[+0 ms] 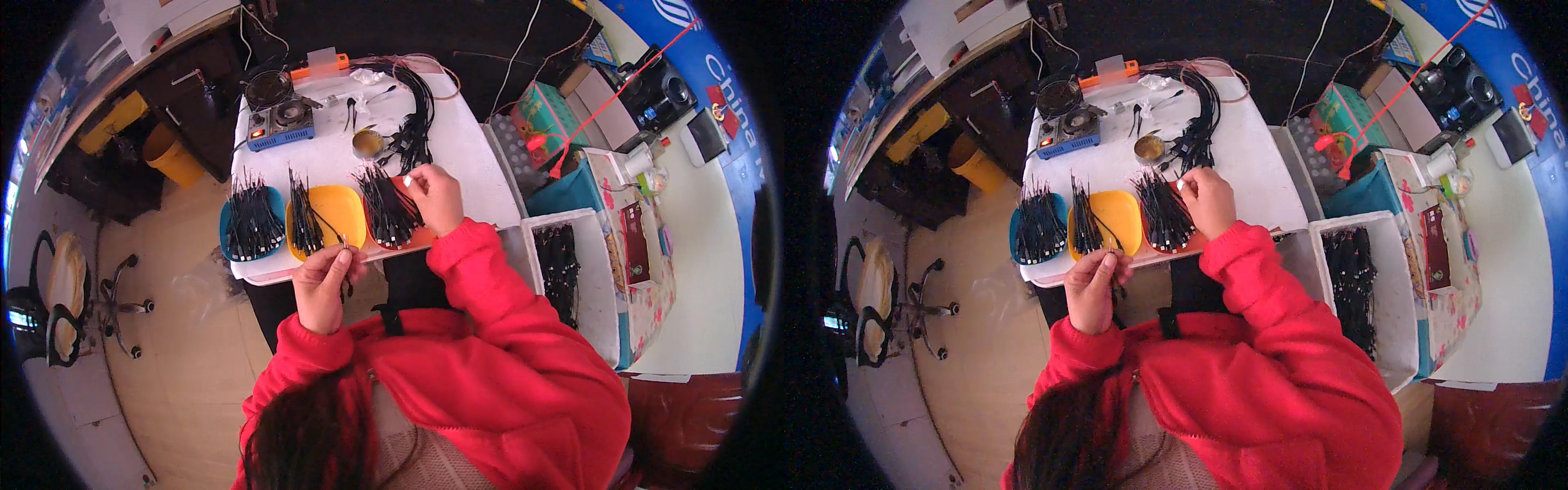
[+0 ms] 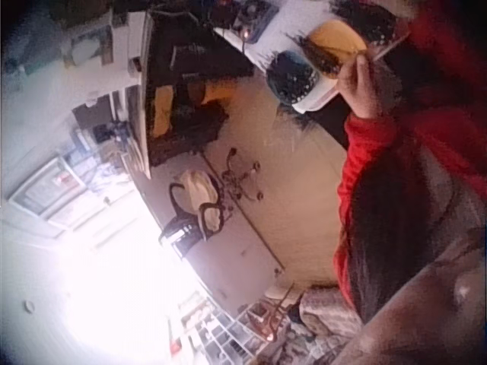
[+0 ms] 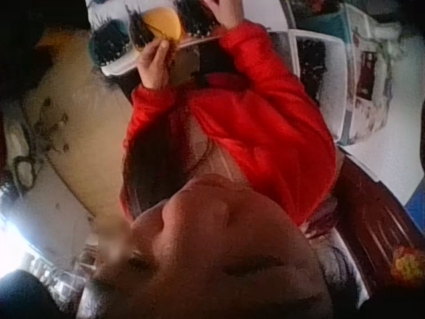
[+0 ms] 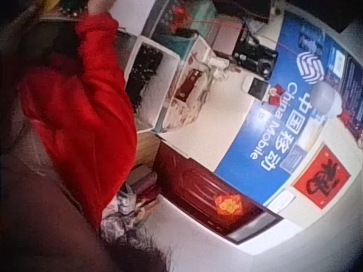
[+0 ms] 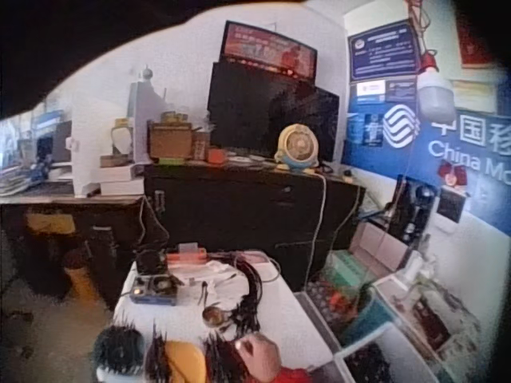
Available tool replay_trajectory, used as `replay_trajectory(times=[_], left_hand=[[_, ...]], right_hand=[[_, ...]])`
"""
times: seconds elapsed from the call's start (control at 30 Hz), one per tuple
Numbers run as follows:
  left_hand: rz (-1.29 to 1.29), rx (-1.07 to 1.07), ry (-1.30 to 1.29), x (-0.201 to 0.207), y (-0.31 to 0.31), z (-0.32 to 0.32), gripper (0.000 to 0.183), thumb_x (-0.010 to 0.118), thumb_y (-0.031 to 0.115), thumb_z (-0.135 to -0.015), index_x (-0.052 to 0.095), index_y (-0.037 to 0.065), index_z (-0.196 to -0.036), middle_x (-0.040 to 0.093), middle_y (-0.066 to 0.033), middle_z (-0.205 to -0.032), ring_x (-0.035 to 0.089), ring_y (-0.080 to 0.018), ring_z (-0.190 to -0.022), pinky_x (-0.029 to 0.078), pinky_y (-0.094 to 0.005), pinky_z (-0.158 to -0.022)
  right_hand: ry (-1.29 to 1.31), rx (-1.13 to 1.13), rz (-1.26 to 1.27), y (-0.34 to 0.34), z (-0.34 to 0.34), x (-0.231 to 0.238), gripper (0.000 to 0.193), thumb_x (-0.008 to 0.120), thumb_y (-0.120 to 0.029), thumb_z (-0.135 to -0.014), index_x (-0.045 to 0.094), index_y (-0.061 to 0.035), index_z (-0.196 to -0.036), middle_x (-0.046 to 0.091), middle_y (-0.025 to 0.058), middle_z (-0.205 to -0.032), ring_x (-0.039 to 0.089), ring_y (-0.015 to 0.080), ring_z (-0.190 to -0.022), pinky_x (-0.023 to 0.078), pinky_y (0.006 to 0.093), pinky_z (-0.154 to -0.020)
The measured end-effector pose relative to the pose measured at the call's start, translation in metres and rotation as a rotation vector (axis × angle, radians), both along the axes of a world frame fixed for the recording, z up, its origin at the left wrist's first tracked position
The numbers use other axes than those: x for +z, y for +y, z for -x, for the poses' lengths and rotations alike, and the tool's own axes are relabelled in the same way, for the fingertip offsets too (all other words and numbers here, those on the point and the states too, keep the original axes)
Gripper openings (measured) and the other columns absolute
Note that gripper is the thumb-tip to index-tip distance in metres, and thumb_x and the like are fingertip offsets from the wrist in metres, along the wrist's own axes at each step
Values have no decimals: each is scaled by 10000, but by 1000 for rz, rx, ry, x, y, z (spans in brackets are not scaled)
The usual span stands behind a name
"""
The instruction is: The person repeatedly picks up small black wires, applies solder to their ends using a soldering iron, and places the finished wires into a container. The process is repeated for multiple wires throughout the clip.
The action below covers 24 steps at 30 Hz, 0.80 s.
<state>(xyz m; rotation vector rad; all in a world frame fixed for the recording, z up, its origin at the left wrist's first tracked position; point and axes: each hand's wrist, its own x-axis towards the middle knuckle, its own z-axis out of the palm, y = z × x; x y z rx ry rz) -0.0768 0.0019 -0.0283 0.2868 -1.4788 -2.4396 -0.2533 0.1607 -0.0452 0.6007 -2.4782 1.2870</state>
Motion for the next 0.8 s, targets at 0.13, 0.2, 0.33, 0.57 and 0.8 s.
replay_trajectory(times=[0.13,0.2,0.33,0.57,0.8], left_hand=[[-66,107,37,12,12,6,169,550,48,-931,652,-28,-1042,672,-105,-992,630,-139,-856,510,-240,-741],[-129,100,124,19,17,7,181,550,36,-930,649,-30,-1066,658,-107,-1049,622,-145,-898,513,-266,-803],[-96,83,214,29,26,-2,191,560,21,-917,644,-42,-1077,656,-110,-1051,608,-157,-948,480,-269,-859],[-236,-20,175,37,31,-23,186,568,16,-911,649,-48,-1066,663,-107,-1025,609,-148,-926,484,-266,-843],[1,90,171,41,42,-32,173,572,41,-917,654,-28,-1053,677,-99,-945,609,-95,-768,471,-196,-629]], right_hand=[[94,186,141,-1,-59,49,91,665,-35,-795,608,-29,-865,591,63,-751,574,158,-613,459,279,-560],[-257,389,366,-5,-90,61,75,662,-41,-825,615,-16,-878,601,27,-760,547,79,-620,444,235,-557],[-412,486,451,-9,-122,65,88,670,-49,-840,606,3,-873,600,-3,-763,528,29,-649,442,203,-571],[-362,516,345,-1,-138,64,90,661,-43,-857,593,3,-894,604,3,-785,553,35,-695,456,197,-611],[-342,576,452,14,-138,84,103,651,-36,-865,594,8,-939,626,15,-833,593,54,-740,479,201,-644]])
